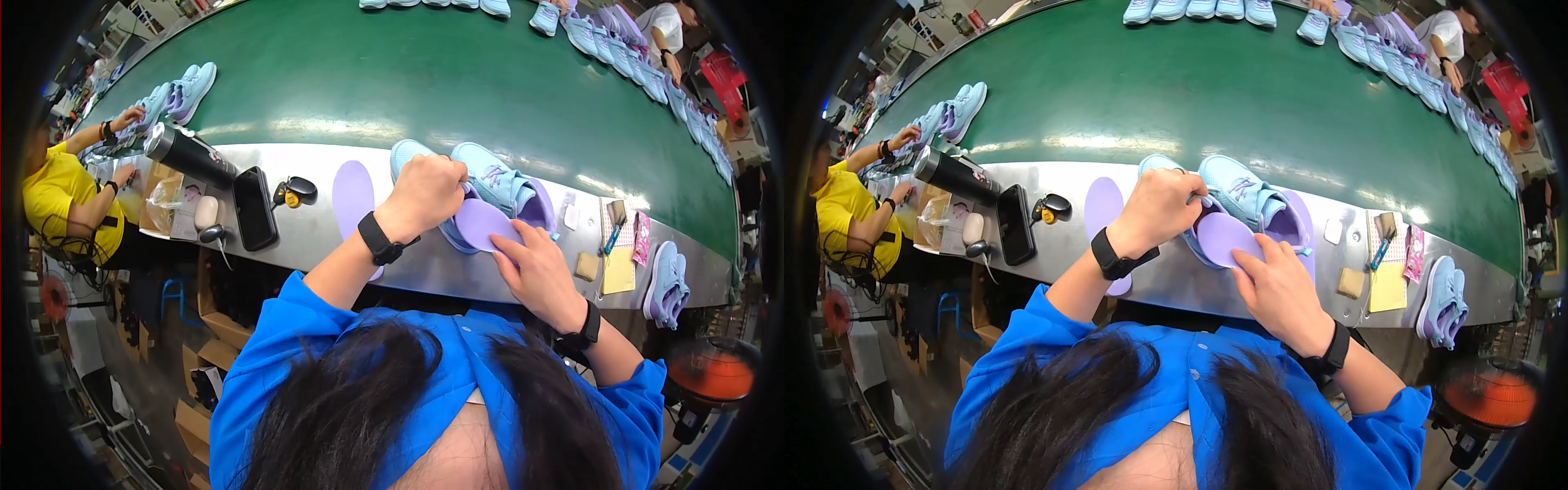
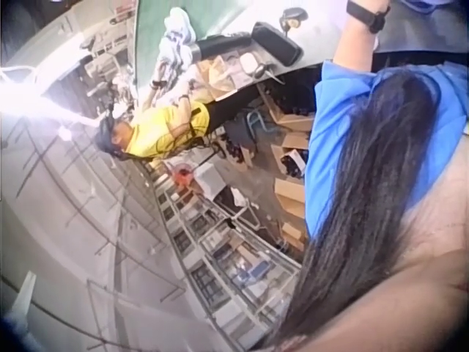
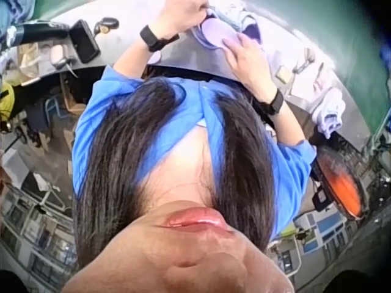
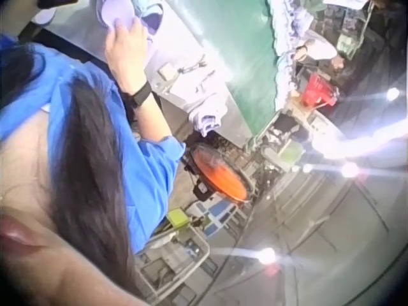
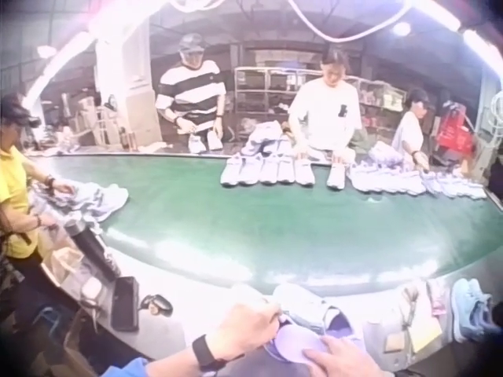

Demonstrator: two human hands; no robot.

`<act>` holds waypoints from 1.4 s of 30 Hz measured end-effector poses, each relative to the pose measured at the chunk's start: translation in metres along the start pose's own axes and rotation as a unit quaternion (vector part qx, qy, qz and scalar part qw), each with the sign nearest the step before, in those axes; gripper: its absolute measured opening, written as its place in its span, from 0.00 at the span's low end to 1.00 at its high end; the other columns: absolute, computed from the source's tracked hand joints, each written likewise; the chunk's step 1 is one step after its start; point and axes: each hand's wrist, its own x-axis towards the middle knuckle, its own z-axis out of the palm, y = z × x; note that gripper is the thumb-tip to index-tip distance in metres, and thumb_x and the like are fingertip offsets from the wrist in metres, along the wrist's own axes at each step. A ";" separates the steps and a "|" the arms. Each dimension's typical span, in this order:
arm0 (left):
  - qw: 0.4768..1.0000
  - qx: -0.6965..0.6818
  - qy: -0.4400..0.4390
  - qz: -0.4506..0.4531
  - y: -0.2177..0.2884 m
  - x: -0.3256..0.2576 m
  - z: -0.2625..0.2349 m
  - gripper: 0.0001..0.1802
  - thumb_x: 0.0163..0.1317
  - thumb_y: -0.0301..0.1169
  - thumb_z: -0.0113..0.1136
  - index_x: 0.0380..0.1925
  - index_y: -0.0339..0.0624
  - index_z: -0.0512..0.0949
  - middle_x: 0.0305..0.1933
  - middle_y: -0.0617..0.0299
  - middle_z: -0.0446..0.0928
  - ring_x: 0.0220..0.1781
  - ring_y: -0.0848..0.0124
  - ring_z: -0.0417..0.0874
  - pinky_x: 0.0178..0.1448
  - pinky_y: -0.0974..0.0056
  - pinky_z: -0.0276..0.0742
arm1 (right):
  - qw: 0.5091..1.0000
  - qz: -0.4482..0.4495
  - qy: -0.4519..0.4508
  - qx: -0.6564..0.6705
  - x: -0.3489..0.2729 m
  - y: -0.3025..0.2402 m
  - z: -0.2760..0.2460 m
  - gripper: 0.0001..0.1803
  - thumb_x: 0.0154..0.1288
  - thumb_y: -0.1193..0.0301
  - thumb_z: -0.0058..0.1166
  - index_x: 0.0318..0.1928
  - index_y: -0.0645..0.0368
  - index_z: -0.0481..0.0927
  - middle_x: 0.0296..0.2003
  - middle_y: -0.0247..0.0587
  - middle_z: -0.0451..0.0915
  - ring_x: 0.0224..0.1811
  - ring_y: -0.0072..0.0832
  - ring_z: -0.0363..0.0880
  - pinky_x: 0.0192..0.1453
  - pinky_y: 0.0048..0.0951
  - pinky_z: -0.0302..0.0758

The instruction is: Inserting insoles into light blue sneakers on an assembly line.

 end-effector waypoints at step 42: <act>0.995 -0.079 -0.001 -0.060 0.000 0.000 -0.008 0.09 0.45 0.24 0.58 0.26 0.34 0.85 0.26 0.43 0.80 0.31 0.49 0.83 0.41 0.53 0.80 | 0.985 0.153 -0.008 -0.078 0.032 -0.036 0.026 0.15 0.53 0.68 0.66 0.36 0.61 0.75 0.37 0.44 0.77 0.43 0.43 0.75 0.50 0.46 0.71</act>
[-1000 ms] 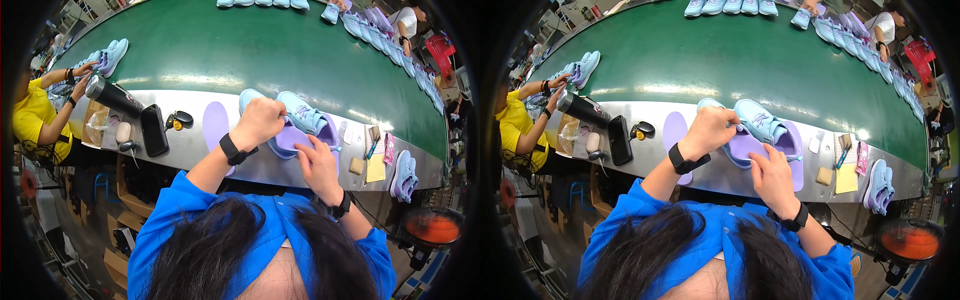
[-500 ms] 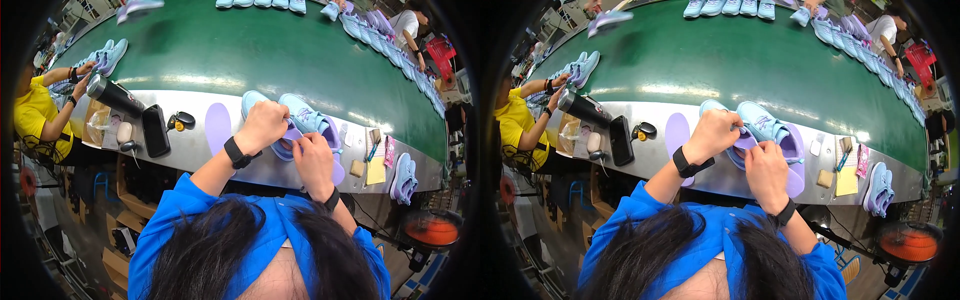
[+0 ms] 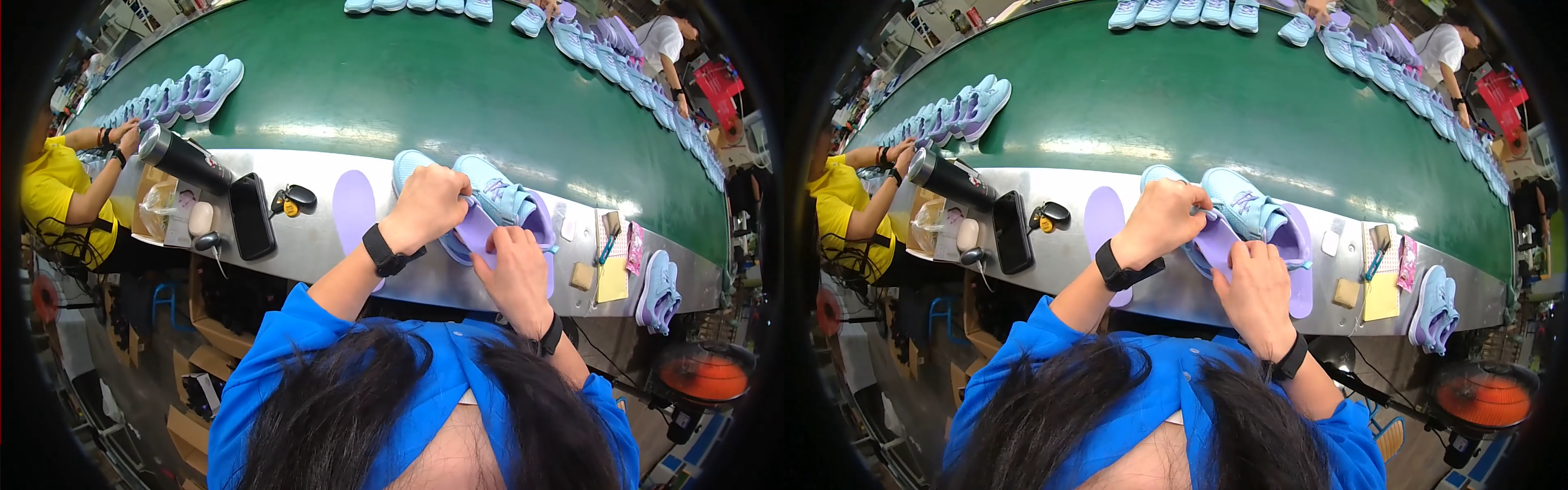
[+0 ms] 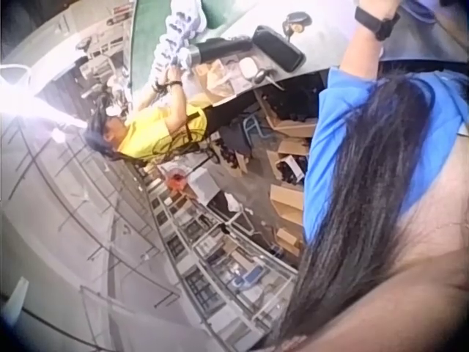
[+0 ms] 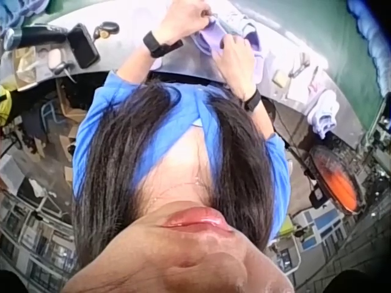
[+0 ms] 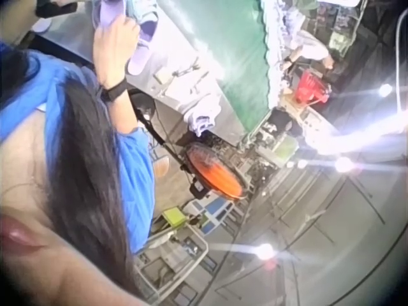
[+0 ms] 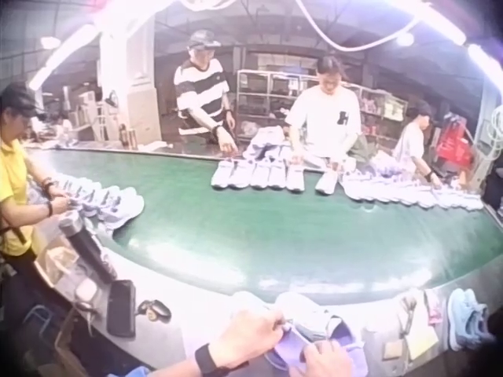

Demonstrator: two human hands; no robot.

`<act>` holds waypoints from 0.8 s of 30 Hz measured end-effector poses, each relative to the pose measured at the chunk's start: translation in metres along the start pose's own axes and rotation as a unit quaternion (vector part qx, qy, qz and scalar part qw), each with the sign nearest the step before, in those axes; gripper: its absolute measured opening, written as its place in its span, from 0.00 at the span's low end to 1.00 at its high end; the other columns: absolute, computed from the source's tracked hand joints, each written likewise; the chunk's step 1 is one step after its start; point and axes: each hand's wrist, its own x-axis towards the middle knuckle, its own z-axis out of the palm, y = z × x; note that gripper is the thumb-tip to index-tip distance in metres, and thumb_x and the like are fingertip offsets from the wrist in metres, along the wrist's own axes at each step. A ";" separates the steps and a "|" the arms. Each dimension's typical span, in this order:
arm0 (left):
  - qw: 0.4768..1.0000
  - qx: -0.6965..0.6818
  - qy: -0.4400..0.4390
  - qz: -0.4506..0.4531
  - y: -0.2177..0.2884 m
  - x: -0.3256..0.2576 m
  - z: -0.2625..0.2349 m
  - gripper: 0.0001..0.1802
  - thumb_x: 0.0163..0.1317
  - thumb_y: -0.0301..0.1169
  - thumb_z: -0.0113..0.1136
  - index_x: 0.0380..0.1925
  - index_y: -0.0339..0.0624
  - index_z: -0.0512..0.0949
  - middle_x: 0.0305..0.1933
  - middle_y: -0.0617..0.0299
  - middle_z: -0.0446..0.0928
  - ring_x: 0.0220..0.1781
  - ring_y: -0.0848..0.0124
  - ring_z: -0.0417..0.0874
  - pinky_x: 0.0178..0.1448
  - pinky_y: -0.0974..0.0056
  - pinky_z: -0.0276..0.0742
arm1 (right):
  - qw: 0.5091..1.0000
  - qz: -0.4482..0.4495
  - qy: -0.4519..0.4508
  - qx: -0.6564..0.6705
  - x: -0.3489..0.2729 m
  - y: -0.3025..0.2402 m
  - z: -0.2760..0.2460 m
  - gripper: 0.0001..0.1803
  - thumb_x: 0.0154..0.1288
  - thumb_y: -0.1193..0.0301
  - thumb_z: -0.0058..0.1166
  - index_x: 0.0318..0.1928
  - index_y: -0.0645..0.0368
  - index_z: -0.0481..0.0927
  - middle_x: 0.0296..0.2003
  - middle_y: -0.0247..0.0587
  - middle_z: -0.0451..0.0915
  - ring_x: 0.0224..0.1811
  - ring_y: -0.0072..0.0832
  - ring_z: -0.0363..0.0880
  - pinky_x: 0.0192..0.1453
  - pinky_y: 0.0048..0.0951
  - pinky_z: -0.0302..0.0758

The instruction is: Inserting insoles into light blue sneakers on an assembly line.

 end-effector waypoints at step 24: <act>0.999 0.034 0.014 0.002 0.002 -0.004 0.006 0.09 0.46 0.25 0.58 0.27 0.37 0.85 0.27 0.44 0.81 0.33 0.50 0.83 0.41 0.52 0.79 | 0.989 -0.076 0.113 0.053 0.007 0.017 0.020 0.10 0.52 0.71 0.64 0.30 0.61 0.76 0.37 0.45 0.77 0.42 0.43 0.73 0.48 0.39 0.70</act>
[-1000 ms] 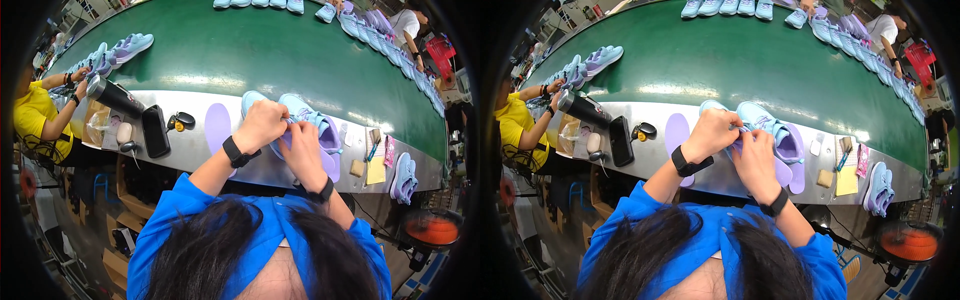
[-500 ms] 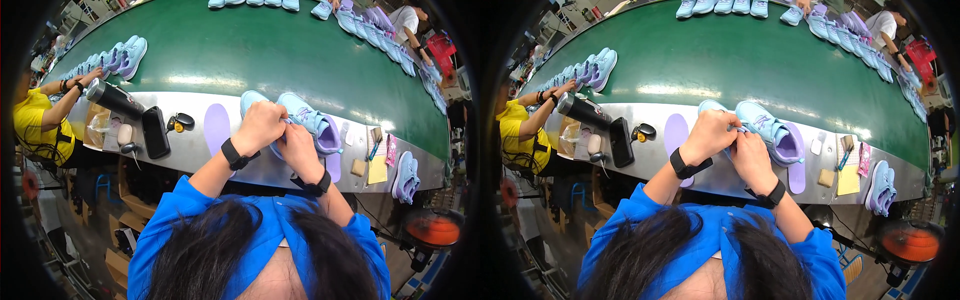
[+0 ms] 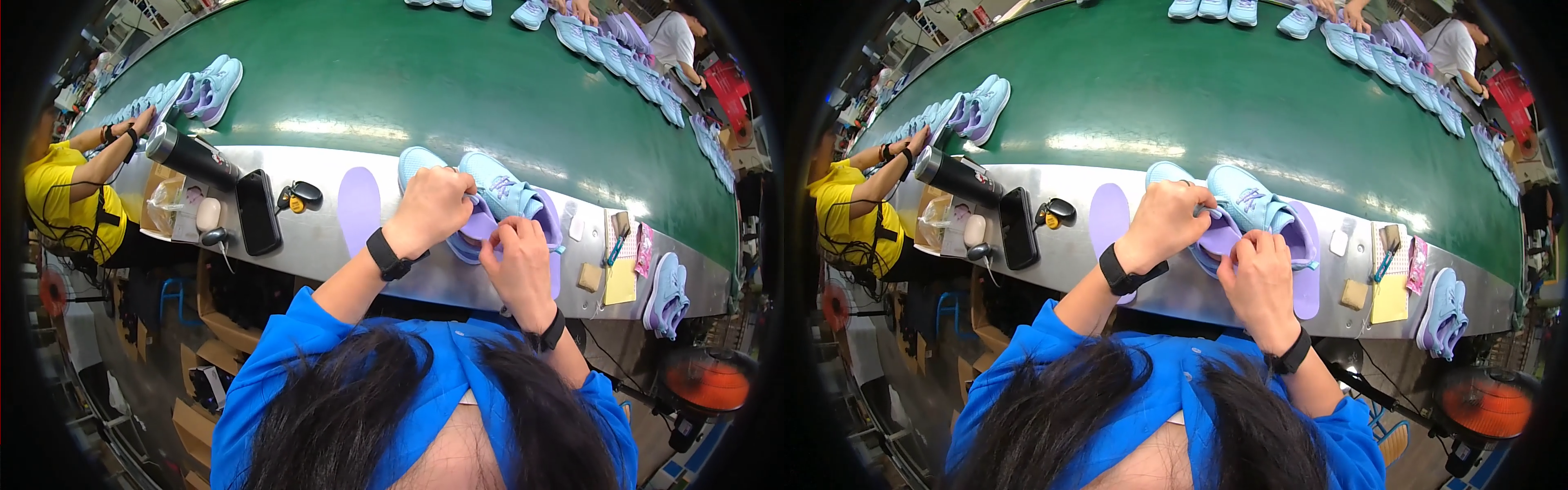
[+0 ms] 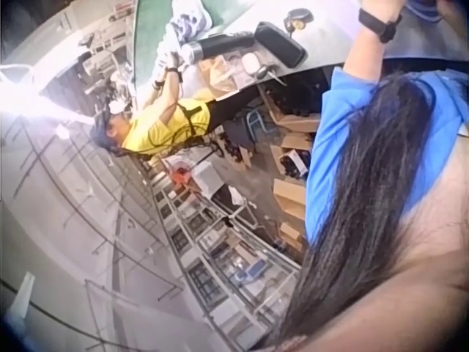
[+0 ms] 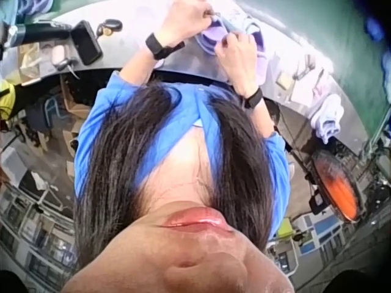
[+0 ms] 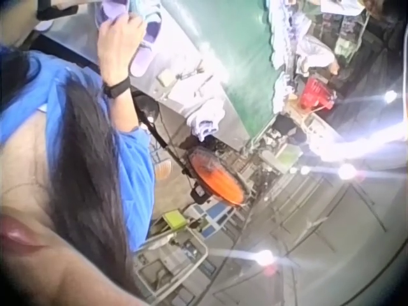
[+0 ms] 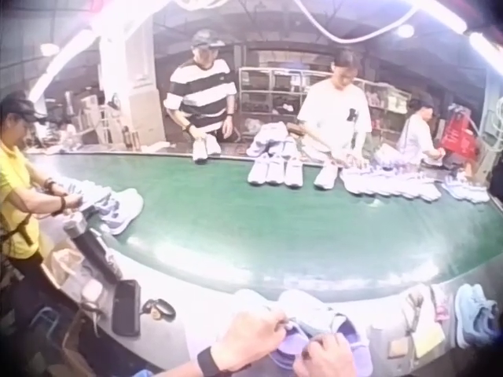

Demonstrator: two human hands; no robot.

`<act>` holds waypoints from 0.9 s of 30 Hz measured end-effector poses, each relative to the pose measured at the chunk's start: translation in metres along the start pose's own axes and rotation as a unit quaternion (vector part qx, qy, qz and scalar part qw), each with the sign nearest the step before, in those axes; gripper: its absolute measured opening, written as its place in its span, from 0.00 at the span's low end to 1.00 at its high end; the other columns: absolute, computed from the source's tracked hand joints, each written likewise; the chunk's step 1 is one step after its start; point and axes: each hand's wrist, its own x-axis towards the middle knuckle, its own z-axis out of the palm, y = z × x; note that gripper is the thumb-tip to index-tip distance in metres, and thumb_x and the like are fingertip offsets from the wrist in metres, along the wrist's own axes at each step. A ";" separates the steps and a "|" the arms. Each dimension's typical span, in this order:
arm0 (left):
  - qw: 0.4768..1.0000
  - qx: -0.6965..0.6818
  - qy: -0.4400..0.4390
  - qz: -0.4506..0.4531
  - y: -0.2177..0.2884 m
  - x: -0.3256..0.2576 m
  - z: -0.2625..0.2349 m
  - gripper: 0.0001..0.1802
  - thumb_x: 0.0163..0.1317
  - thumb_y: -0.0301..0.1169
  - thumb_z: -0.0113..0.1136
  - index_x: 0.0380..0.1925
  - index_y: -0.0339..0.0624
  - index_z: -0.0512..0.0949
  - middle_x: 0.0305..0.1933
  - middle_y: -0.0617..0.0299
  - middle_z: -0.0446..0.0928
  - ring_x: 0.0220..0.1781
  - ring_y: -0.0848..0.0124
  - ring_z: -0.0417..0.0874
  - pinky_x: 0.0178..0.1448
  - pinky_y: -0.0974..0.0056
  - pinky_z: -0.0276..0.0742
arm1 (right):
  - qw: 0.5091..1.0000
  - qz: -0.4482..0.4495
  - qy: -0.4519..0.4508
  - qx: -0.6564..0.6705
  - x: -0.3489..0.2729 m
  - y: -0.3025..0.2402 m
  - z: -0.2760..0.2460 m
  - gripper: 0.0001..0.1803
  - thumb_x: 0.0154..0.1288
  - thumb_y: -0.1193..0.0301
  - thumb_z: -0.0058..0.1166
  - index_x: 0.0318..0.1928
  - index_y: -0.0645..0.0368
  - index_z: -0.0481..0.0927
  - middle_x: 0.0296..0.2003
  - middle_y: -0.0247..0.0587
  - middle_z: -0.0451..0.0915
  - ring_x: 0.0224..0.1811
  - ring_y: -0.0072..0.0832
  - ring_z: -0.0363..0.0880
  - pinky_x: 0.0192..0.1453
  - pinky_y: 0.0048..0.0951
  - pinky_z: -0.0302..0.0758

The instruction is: Inserting insoles into light blue sneakers on an assembly line.

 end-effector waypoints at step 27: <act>1.000 0.013 0.016 0.002 -0.005 -0.003 0.004 0.08 0.46 0.27 0.62 0.27 0.39 0.85 0.26 0.49 0.81 0.30 0.55 0.83 0.38 0.56 0.79 | 0.993 0.040 -0.074 0.083 0.023 0.006 0.003 0.05 0.50 0.72 0.67 0.28 0.60 0.86 0.29 0.45 0.78 0.35 0.42 0.79 0.40 0.40 0.76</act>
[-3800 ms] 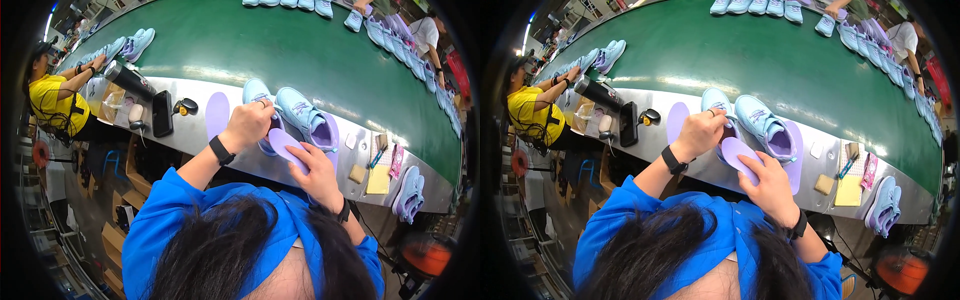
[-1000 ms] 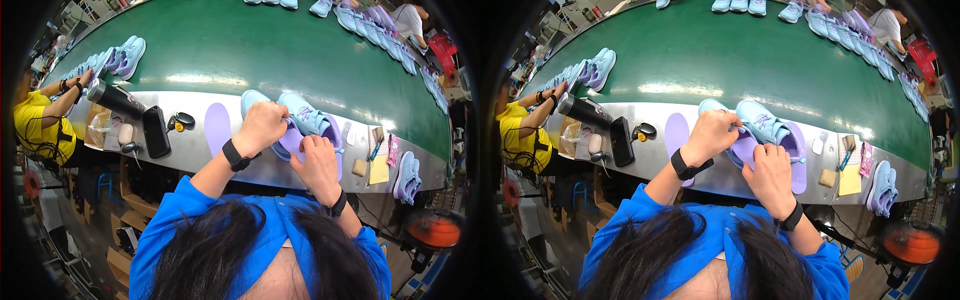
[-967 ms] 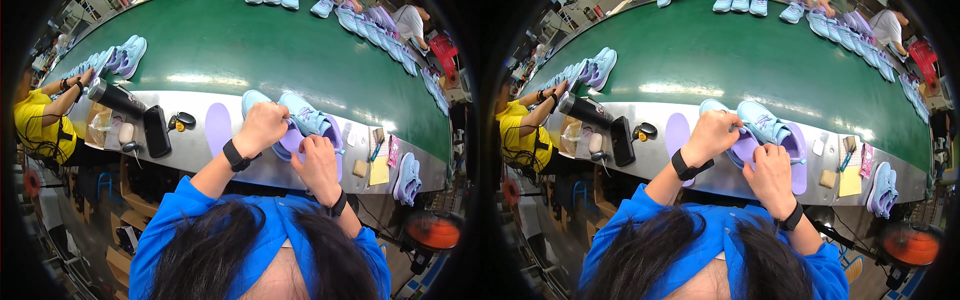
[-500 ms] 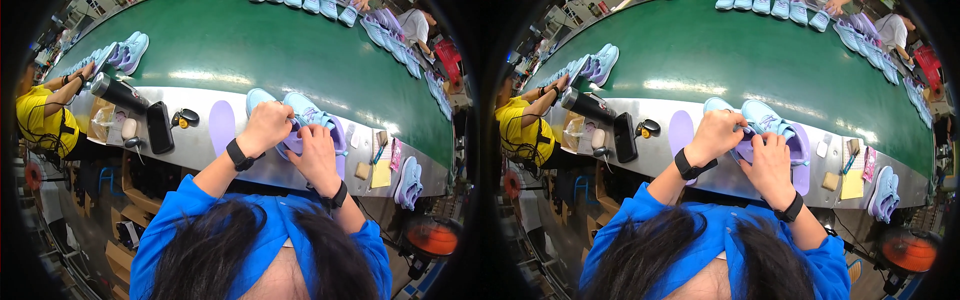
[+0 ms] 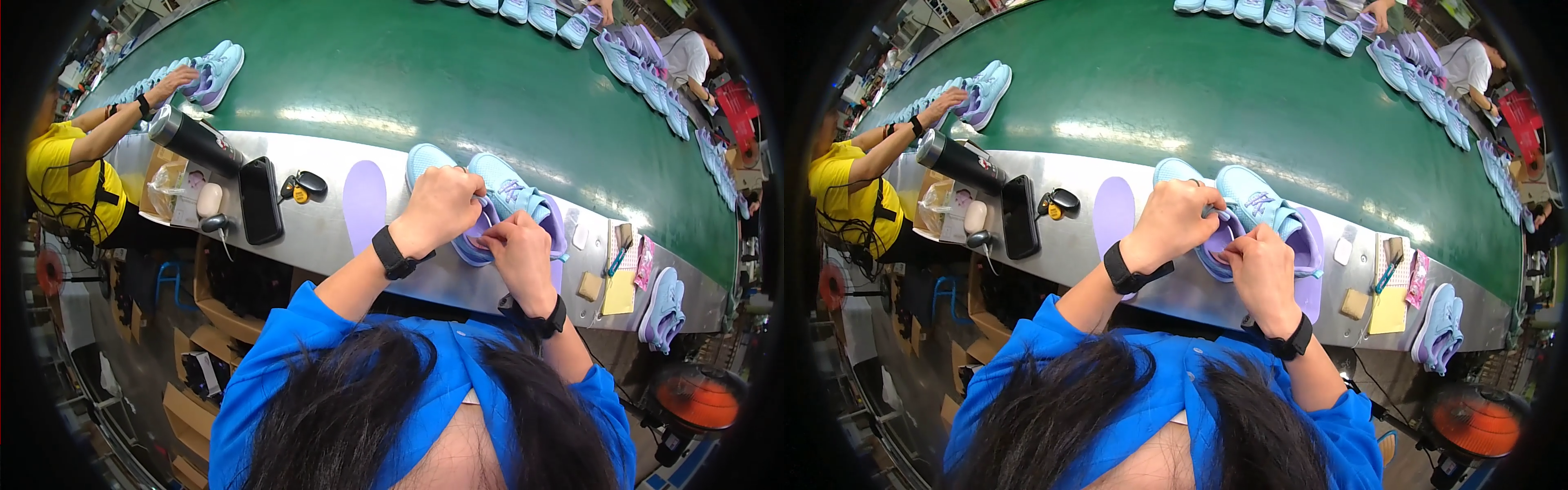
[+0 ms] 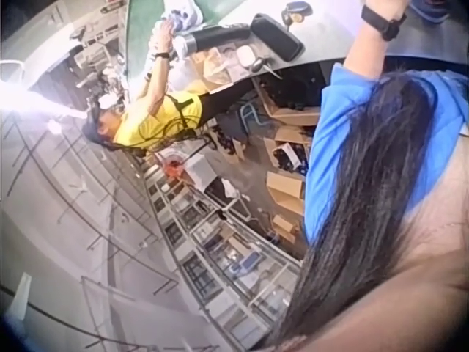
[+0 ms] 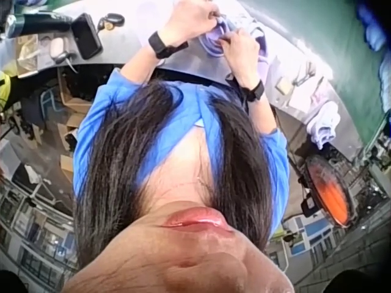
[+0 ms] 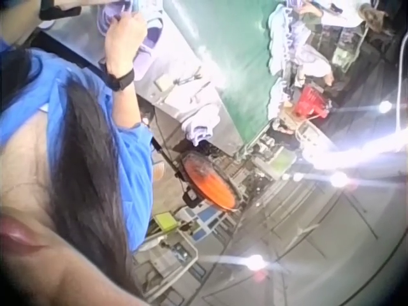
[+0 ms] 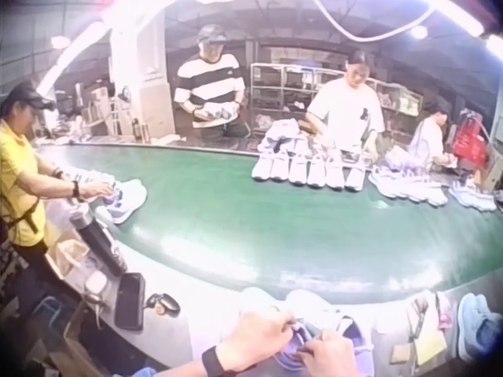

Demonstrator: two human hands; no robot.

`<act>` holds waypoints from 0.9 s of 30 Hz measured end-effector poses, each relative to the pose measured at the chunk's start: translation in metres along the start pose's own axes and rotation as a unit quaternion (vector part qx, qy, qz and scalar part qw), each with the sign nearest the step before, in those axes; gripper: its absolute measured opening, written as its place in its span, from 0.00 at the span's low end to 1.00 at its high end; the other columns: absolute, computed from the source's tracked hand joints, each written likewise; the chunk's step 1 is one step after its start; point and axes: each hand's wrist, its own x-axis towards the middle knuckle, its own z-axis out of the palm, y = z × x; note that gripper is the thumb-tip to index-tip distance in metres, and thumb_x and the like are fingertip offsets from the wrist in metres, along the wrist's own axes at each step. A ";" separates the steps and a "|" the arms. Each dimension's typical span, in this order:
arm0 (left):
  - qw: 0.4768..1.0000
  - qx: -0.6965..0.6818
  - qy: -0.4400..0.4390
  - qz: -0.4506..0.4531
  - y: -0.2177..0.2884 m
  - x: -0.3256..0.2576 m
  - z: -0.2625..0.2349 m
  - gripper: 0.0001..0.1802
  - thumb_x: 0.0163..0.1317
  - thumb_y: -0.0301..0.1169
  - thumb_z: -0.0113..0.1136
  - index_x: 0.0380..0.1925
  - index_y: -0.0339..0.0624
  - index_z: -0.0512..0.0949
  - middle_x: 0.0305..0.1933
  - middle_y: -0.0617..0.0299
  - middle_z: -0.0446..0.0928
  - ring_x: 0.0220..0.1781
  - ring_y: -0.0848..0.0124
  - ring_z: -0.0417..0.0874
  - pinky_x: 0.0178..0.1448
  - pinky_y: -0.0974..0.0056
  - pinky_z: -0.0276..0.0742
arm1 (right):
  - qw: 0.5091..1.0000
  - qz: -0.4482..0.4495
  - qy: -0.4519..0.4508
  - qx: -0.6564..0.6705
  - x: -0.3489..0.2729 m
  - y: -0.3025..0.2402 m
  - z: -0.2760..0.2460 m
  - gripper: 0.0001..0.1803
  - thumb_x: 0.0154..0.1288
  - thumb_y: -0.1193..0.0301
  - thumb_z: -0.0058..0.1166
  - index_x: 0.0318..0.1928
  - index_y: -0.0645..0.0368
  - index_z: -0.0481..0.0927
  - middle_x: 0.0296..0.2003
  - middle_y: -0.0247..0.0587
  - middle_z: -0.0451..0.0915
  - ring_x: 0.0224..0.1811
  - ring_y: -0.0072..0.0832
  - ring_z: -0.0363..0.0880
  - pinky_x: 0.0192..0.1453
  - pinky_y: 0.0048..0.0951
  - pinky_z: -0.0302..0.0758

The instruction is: Inserting insoles into light blue sneakers on an assembly line.

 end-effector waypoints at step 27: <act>0.999 0.005 0.038 -0.018 0.000 -0.005 0.007 0.07 0.45 0.28 0.62 0.26 0.42 0.85 0.25 0.51 0.81 0.29 0.55 0.83 0.36 0.55 0.79 | 0.982 -0.094 -0.084 -0.139 0.023 0.012 0.019 0.09 0.51 0.72 0.60 0.24 0.68 0.82 0.30 0.58 0.78 0.30 0.50 0.79 0.35 0.45 0.76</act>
